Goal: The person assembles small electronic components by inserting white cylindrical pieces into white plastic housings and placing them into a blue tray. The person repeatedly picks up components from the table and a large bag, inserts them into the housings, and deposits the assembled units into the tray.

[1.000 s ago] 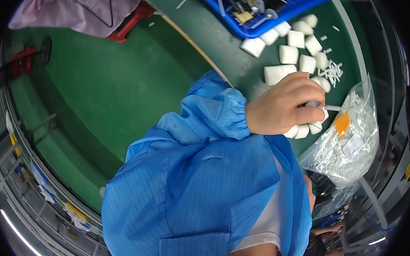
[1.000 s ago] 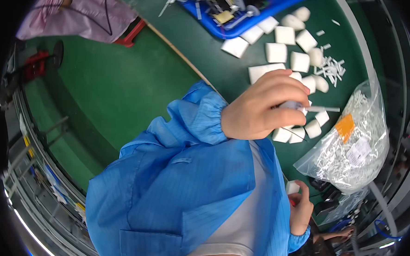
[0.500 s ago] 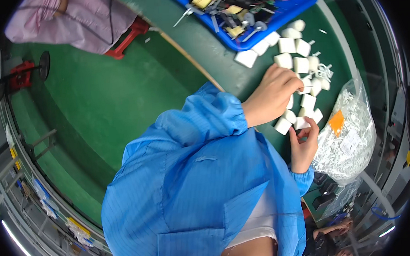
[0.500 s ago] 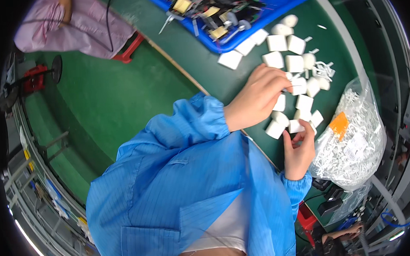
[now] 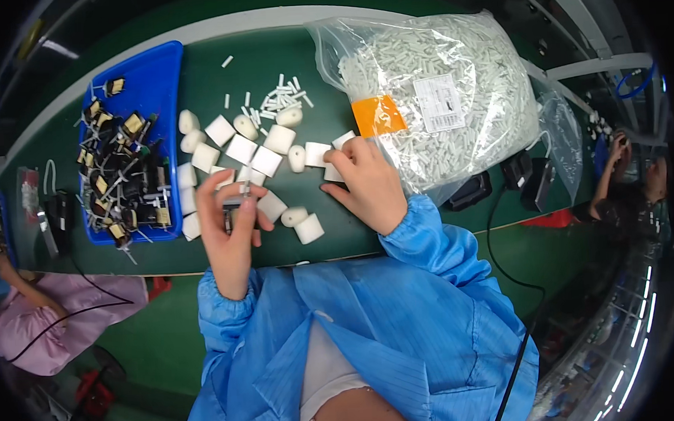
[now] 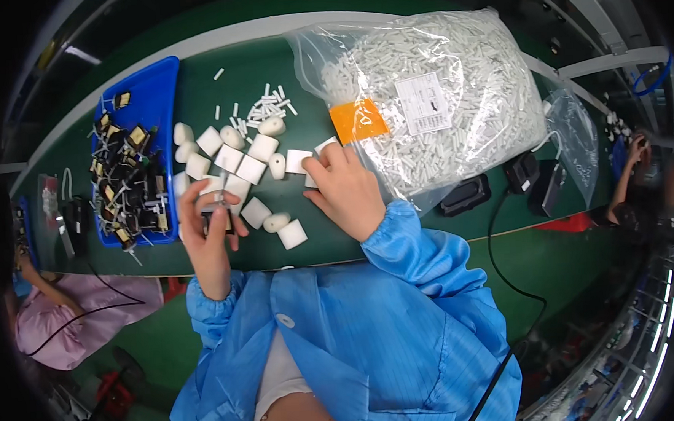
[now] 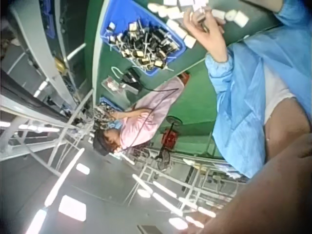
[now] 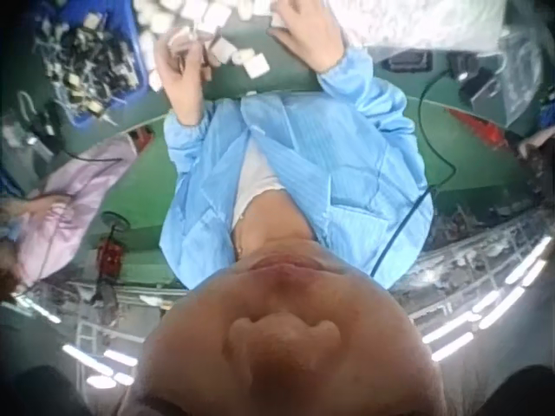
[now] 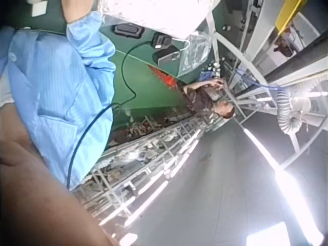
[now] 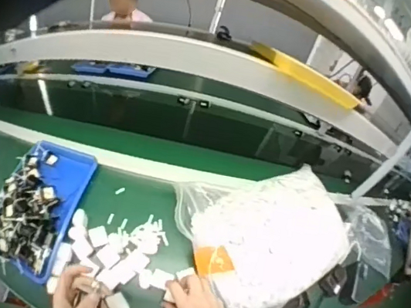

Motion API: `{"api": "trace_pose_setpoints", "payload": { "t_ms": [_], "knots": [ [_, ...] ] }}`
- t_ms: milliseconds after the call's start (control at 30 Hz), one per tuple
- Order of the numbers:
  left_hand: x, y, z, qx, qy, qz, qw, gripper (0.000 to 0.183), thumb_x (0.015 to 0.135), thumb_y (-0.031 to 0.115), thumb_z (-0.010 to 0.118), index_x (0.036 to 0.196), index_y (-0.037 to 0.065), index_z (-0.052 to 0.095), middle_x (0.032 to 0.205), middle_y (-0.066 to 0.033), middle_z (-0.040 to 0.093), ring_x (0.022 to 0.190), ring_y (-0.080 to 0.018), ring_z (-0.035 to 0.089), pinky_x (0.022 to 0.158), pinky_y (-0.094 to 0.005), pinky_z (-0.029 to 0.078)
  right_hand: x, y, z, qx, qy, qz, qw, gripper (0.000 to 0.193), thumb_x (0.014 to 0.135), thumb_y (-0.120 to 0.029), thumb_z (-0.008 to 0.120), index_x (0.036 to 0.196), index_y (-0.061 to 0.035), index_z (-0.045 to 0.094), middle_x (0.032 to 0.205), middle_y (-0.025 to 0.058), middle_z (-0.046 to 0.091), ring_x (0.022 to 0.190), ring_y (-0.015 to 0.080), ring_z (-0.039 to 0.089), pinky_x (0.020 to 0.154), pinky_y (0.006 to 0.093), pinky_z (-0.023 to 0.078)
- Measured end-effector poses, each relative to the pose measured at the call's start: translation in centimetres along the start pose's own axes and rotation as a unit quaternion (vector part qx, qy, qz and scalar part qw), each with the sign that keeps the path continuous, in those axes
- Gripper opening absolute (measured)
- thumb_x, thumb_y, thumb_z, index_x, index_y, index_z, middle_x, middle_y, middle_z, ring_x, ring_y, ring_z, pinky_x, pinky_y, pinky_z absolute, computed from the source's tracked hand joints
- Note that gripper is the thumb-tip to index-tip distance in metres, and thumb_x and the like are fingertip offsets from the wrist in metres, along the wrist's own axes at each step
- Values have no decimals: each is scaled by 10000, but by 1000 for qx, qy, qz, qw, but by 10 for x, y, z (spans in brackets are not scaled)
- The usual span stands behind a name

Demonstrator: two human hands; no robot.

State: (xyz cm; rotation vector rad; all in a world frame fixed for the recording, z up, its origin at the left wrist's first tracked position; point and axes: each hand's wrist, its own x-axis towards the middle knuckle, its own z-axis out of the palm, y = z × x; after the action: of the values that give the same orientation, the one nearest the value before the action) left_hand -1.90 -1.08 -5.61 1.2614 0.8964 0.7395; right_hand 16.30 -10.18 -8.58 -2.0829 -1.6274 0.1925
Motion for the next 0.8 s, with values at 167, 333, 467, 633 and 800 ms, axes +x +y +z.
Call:
{"api": "trace_pose_setpoints", "payload": {
  "t_ms": [167,333,467,633,800],
  "knots": [
    [16,1,6,-26,-89,-23,995,287,874,75,508,1147,51,422,945,-68,589,643,-96,566,437,-171,383,4,1,-2,0,6,-20,1000,322,668,-74,653,965,-105,532,844,79,525,809,264,524,631,367,464],
    [35,17,19,-68,-157,-50,984,340,873,66,509,1186,57,376,1053,-75,534,817,-133,594,510,-198,477,5,-11,-42,192,-15,23,981,356,736,-34,615,1059,-56,465,793,97,610,618,255,582,533,339,468],
    [48,12,45,-76,-284,-59,954,410,863,82,540,1223,57,348,1051,-73,497,873,-127,550,538,-209,501,15,-22,-72,260,-50,34,964,418,754,-35,643,1096,-38,403,862,110,625,547,260,595,493,328,464],
    [56,20,48,-50,-281,16,958,521,768,3,628,1218,63,373,1063,-71,459,922,-147,539,679,-238,524,37,-25,-75,199,26,-74,977,394,711,-57,699,1020,-42,455,897,132,560,764,219,604,539,319,476],
    [49,31,52,-178,-172,61,967,567,733,-46,644,1212,59,360,1009,-59,485,918,-150,546,786,-259,494,47,-30,-79,335,94,-37,937,500,639,-52,756,1057,-56,482,1012,103,506,881,183,572,593,274,522]
  ]
}}
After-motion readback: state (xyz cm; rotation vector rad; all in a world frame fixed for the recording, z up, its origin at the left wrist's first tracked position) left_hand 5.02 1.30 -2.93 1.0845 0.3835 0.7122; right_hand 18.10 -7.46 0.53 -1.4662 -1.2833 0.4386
